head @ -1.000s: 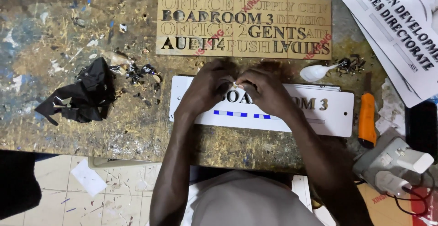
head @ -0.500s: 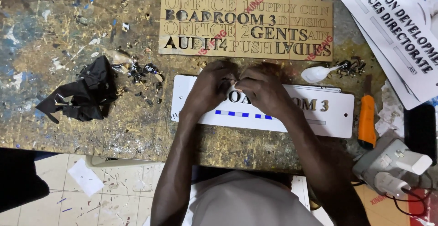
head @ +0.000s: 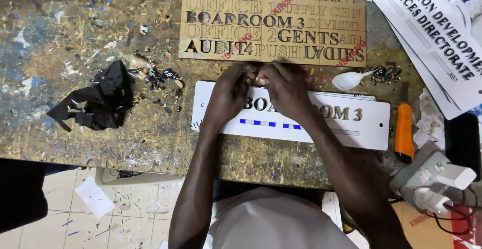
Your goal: Carefully placing and aligning individual letters onto a sign board to assemble a room identification sign.
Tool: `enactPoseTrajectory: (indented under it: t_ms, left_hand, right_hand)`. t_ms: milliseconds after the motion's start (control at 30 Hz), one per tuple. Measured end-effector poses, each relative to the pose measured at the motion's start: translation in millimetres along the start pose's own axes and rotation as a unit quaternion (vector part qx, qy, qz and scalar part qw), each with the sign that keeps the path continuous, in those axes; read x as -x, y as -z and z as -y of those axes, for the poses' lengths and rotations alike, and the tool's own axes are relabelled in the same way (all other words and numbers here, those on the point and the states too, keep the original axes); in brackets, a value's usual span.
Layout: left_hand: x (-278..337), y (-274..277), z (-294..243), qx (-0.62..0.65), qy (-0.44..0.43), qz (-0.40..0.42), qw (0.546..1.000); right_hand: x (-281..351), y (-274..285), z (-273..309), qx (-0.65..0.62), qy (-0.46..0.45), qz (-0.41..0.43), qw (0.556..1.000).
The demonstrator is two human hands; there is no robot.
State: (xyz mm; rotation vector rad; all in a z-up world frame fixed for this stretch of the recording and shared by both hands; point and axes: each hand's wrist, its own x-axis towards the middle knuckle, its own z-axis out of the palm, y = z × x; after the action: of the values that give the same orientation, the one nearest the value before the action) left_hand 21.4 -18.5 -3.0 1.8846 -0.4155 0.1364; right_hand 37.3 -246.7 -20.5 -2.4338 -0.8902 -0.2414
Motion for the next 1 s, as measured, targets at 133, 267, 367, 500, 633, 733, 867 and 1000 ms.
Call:
enactPoseTrajectory:
  t_ms: [133,267,367,500,633,733,867,1000]
  left_hand:
    - [3,-4,4,0.004,-0.005,-0.01,1.0]
    - [2,-3,-2,-0.019,-0.025,-0.015,0.999]
    - [2,-9,-4,-0.061,-0.06,-0.028,0.996]
    - [3,-39,-29,-0.098,-0.12,-0.024,0.988]
    - [20,-60,-25,-0.125,-0.119,0.011,0.985]
    - [23,-66,-26,-0.179,-0.119,0.034,0.976]
    - [19,-68,-26,-0.171,-0.078,0.049,0.981]
    - [13,-59,-44,-0.145,-0.078,0.038,0.986]
  right_hand:
    - [-1,2,-9,0.004,-0.013,-0.037,0.999]
    - [-4,41,9,-0.004,-0.02,0.01,1.0]
    - [8,56,3,0.028,-0.036,0.029,0.999]
    - [29,72,-11,0.086,-0.084,0.04,0.992]
    - [43,93,6,0.018,-0.092,0.094,0.991]
    - [49,93,6,0.036,-0.066,0.101,0.992]
    - [46,82,-1,0.063,-0.03,0.102,0.992]
    - [45,67,-9,0.098,0.0,0.094,0.991]
